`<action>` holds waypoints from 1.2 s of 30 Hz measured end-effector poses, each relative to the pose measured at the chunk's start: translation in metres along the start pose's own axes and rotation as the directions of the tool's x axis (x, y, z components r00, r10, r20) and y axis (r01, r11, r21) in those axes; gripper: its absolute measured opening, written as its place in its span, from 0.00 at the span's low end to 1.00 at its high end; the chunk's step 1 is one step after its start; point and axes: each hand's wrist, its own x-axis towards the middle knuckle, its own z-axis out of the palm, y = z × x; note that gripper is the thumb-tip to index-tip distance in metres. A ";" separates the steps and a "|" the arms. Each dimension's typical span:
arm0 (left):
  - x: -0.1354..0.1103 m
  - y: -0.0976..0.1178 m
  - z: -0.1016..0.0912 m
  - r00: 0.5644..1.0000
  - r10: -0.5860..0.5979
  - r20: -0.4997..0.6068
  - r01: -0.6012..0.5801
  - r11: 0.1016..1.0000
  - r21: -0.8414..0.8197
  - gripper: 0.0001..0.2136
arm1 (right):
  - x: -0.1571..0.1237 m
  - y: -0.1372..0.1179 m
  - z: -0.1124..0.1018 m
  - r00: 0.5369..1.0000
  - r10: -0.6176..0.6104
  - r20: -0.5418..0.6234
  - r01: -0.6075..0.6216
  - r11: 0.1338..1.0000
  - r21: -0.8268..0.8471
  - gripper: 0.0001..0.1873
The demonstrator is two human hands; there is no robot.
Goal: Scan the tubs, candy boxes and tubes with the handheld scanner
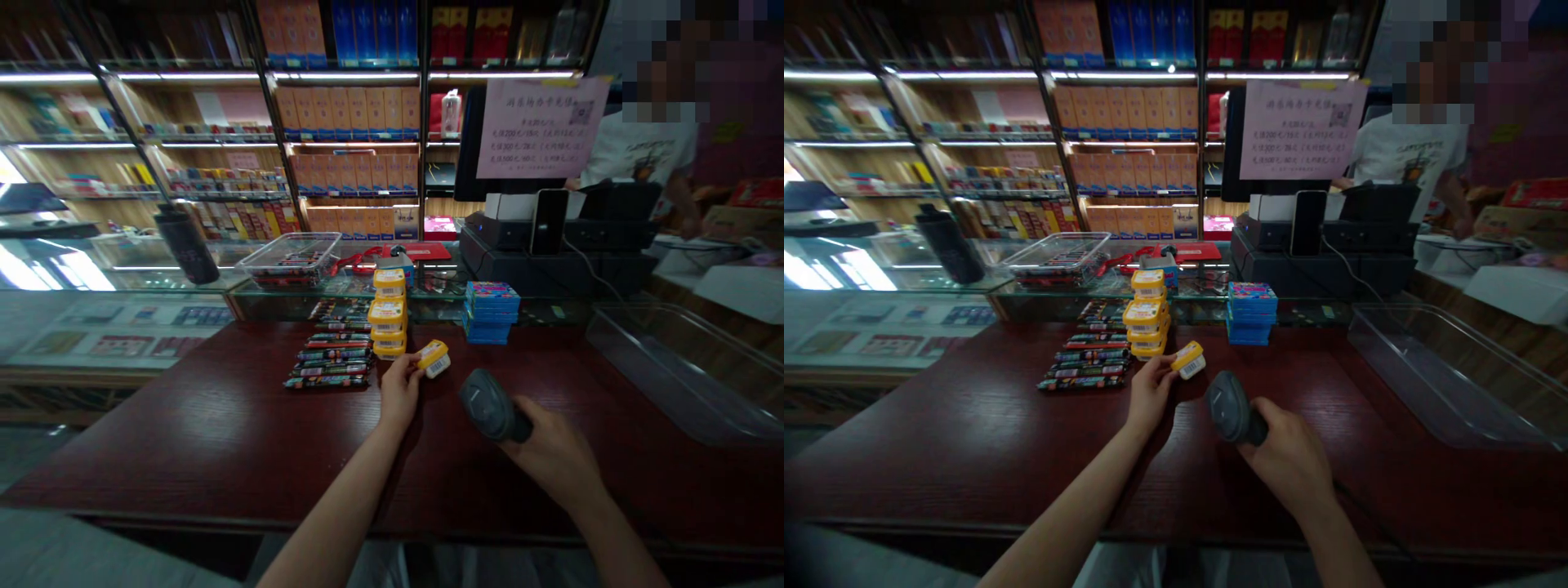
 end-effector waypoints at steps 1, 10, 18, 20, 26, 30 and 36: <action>-0.001 0.000 0.000 1.000 0.013 0.004 -0.013 1.000 -0.007 0.10 | 0.002 0.001 0.002 1.000 0.006 -0.008 -0.006 0.995 -0.101 0.12; 0.003 0.026 -0.018 0.959 0.279 -0.043 -0.277 0.959 0.054 0.10 | 0.004 0.029 0.038 0.969 -0.156 -0.191 0.094 0.950 -0.297 0.13; 0.078 0.081 -0.081 0.902 0.429 -0.051 -0.417 0.895 0.157 0.11 | 0.003 0.037 0.045 0.972 -0.144 -0.185 0.116 0.981 -0.156 0.14; 0.095 0.079 -0.094 0.902 0.433 -0.007 -0.423 0.885 0.193 0.10 | 0.004 0.036 0.044 0.974 -0.143 -0.174 0.120 0.983 -0.136 0.14; 0.111 0.046 -0.108 0.915 0.393 0.089 -0.400 0.913 0.082 0.10 | 0.001 0.028 0.040 0.981 -0.112 -0.157 0.091 0.986 -0.138 0.14; 0.105 0.035 -0.105 0.924 0.368 0.106 -0.375 0.925 0.053 0.13 | 0.000 0.026 0.038 0.989 -0.090 -0.115 0.072 0.986 -0.148 0.14; 0.105 0.038 -0.100 0.925 0.373 0.067 -0.379 0.919 0.113 0.13 | 0.000 0.023 0.035 0.993 -0.058 -0.100 0.043 0.988 -0.149 0.14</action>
